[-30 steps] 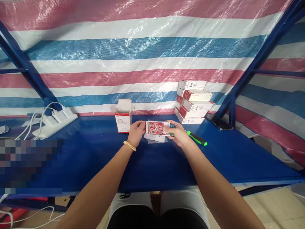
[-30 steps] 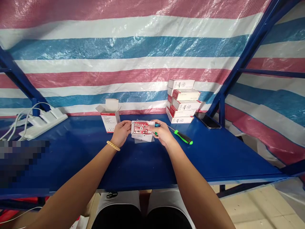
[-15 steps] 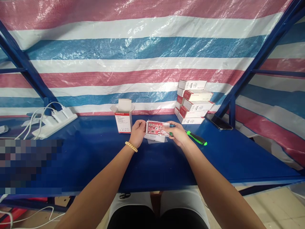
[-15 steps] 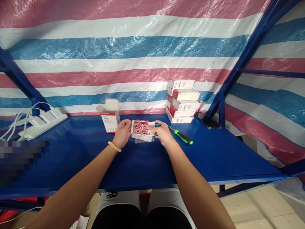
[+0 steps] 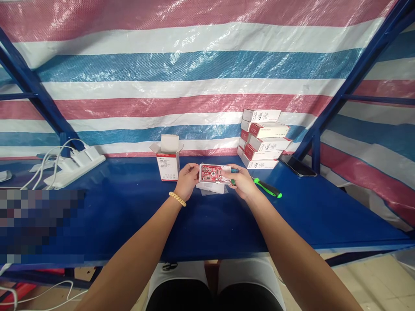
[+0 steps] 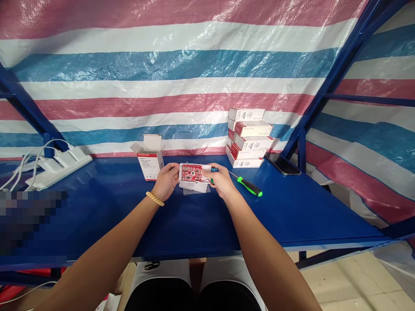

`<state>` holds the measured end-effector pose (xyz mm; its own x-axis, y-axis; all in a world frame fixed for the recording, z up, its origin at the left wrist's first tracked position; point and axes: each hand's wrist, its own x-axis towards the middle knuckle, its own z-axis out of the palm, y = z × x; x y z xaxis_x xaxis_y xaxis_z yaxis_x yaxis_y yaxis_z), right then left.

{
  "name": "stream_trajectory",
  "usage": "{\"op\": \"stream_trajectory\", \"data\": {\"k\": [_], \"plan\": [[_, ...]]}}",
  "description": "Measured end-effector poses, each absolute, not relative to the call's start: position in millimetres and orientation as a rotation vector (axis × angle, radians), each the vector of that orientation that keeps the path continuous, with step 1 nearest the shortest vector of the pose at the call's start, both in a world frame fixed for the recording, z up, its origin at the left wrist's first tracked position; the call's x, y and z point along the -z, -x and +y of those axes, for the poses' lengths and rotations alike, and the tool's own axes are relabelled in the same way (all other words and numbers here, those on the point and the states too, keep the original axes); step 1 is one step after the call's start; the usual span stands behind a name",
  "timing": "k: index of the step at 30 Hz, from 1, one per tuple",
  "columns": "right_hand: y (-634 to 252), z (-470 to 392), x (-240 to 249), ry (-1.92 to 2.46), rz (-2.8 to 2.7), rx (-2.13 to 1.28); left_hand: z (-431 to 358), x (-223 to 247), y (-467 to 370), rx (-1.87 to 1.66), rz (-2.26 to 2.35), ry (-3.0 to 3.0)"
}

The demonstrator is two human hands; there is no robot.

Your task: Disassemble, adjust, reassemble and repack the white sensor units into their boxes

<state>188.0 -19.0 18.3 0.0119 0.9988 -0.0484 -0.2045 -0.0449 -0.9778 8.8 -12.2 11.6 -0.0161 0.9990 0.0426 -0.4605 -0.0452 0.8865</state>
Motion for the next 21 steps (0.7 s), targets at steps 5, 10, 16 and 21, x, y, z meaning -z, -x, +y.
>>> {"op": "stream_trajectory", "data": {"k": [5, 10, 16, 21], "plan": [[-189, -19, -19, 1.094, -1.027, -1.308, -7, -5, -4, -1.483, 0.98, -1.052], [-190, -18, -20, 1.2, -1.027, -1.259, -12, -8, 8, -1.528, 1.155, -1.903], [-187, -22, -25, 1.321, -1.089, -1.215, -18, -4, 7, -1.302, 0.992, -2.462], [-185, -27, -29, 1.327, -1.13, -1.187, -14, 1, 6, -1.294, 1.022, -2.496]]}}
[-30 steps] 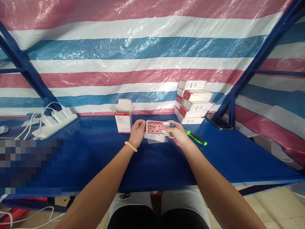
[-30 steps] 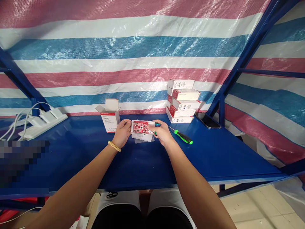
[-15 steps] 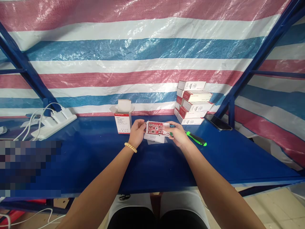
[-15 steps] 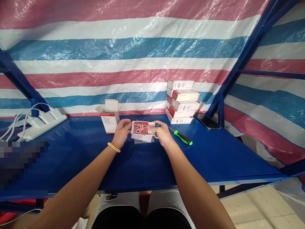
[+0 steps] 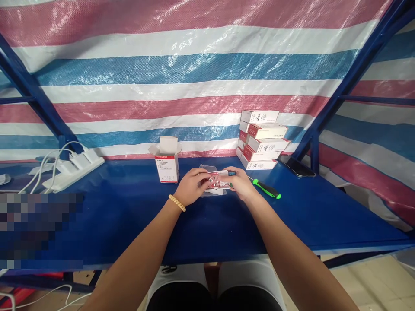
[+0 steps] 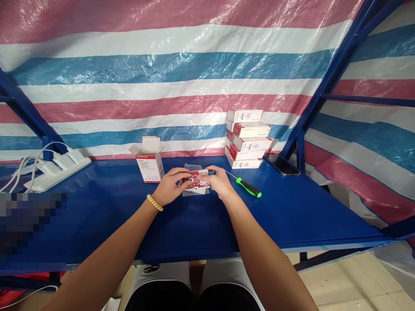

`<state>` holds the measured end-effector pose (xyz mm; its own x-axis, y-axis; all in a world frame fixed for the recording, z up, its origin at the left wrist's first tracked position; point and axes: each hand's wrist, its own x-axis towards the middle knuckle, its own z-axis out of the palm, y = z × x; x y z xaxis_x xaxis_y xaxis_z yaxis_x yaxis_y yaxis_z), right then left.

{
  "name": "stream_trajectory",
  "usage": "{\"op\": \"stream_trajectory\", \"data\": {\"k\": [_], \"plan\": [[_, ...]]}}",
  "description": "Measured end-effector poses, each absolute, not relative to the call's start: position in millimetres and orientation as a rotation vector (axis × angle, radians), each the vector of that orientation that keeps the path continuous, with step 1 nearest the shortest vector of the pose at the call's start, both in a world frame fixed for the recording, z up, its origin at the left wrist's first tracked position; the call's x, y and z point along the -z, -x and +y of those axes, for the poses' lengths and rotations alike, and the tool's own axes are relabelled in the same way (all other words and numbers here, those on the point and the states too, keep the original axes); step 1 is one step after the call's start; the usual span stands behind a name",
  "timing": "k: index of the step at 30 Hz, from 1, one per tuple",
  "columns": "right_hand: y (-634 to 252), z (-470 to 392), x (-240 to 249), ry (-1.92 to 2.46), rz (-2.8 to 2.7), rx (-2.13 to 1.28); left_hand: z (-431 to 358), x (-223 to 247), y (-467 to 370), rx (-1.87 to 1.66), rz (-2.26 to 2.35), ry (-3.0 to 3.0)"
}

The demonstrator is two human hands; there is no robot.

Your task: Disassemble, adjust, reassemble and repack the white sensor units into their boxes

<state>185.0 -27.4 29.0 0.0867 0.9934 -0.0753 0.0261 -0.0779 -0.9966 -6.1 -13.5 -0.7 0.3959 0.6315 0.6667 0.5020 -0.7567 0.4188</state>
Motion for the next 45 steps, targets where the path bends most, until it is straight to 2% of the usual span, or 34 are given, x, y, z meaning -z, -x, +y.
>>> {"op": "stream_trajectory", "data": {"k": [13, 45], "plan": [[-183, -28, -29, 1.317, -1.132, -1.248, -15, 0, 3, -1.162, 1.142, -2.507], [-185, -24, -24, 1.289, -1.049, -1.224, -16, -10, 8, -1.103, 1.059, -2.353]]}}
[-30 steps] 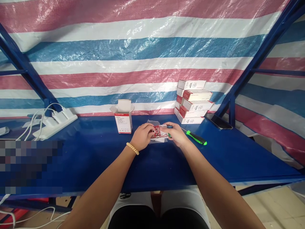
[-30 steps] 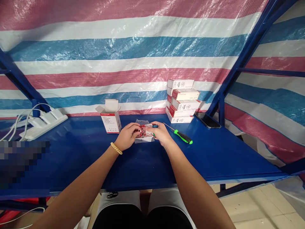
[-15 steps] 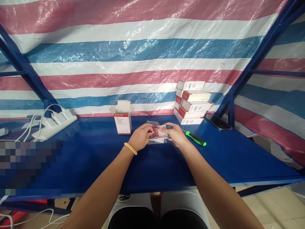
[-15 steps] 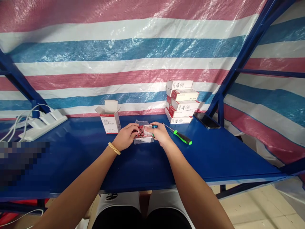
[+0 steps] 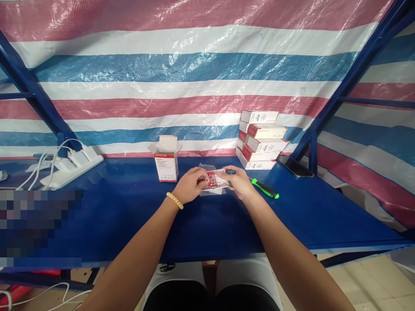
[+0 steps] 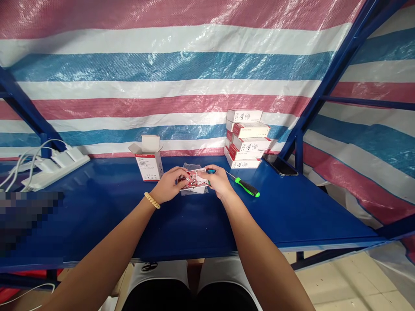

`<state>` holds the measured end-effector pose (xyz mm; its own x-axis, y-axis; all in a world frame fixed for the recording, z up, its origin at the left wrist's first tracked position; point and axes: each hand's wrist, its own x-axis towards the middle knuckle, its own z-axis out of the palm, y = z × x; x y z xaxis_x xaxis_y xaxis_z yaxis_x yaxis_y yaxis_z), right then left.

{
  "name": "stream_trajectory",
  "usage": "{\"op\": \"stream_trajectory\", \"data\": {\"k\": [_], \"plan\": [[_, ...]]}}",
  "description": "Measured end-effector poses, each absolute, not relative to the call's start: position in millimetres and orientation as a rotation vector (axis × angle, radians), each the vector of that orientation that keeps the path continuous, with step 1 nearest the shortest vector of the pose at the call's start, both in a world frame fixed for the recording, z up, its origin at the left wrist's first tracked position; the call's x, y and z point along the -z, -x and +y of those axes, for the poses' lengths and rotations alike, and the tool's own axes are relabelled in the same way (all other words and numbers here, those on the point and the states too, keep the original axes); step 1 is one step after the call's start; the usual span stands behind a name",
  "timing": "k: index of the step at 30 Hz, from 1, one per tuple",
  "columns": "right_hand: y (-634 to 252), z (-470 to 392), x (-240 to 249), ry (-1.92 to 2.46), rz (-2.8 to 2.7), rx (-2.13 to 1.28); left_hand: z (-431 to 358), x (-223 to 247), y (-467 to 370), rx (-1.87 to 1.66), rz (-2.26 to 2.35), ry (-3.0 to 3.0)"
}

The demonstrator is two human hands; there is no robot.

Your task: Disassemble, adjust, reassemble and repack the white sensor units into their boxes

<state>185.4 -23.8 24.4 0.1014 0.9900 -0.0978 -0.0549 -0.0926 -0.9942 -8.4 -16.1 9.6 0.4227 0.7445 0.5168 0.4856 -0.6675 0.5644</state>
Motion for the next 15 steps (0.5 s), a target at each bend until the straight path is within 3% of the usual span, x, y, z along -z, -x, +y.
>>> {"op": "stream_trajectory", "data": {"k": [15], "plan": [[-185.0, -25.7, -26.2, 1.069, -0.939, -1.298, -12.8, -9.2, 9.1, -1.284, 1.065, -1.758]]}}
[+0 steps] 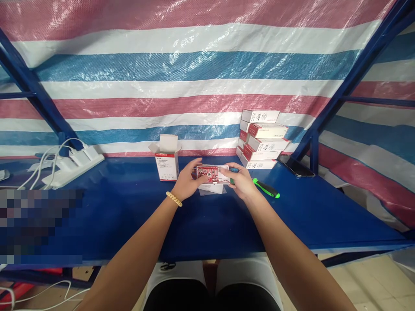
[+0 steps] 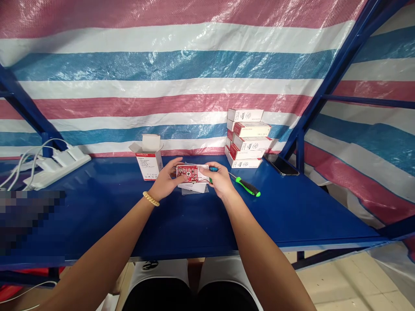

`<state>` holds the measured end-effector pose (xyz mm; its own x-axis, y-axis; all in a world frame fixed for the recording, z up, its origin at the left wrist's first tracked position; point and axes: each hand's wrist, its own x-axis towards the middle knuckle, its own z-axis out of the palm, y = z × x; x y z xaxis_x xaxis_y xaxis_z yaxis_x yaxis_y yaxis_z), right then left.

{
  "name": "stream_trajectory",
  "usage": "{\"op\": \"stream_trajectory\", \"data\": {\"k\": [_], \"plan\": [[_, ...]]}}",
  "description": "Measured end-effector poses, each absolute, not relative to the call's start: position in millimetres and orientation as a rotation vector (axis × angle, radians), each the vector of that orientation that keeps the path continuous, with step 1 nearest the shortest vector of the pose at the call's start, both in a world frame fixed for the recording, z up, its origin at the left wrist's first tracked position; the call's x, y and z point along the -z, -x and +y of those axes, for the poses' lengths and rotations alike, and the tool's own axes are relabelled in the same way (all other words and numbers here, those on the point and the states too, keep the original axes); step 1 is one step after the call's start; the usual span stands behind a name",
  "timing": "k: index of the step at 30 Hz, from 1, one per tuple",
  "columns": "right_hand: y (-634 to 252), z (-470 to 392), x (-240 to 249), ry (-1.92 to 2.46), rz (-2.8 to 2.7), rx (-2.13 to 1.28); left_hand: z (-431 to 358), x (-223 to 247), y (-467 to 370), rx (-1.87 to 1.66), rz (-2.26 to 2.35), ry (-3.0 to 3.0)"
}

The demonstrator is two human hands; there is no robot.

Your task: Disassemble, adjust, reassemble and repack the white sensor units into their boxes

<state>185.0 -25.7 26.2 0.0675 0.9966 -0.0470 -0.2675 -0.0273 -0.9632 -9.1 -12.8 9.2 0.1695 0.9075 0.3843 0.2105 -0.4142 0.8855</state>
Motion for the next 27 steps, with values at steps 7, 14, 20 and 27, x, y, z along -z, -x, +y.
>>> {"op": "stream_trajectory", "data": {"k": [7, 14, 20, 27], "plan": [[-182, -27, -26, 1.046, -0.953, -1.278, -11, -5, 1, -1.254, 0.984, -1.226], [-182, -30, -26, 1.115, -1.128, -1.132, -13, -4, 0, -1.293, 1.018, -1.375], [-184, -27, -23, 1.106, -1.165, -1.143, -15, -2, -2, -1.315, 0.956, -1.386], [-184, -28, -26, 1.181, -1.159, -1.131, -16, -6, -7, -1.385, 1.006, -1.333]]}}
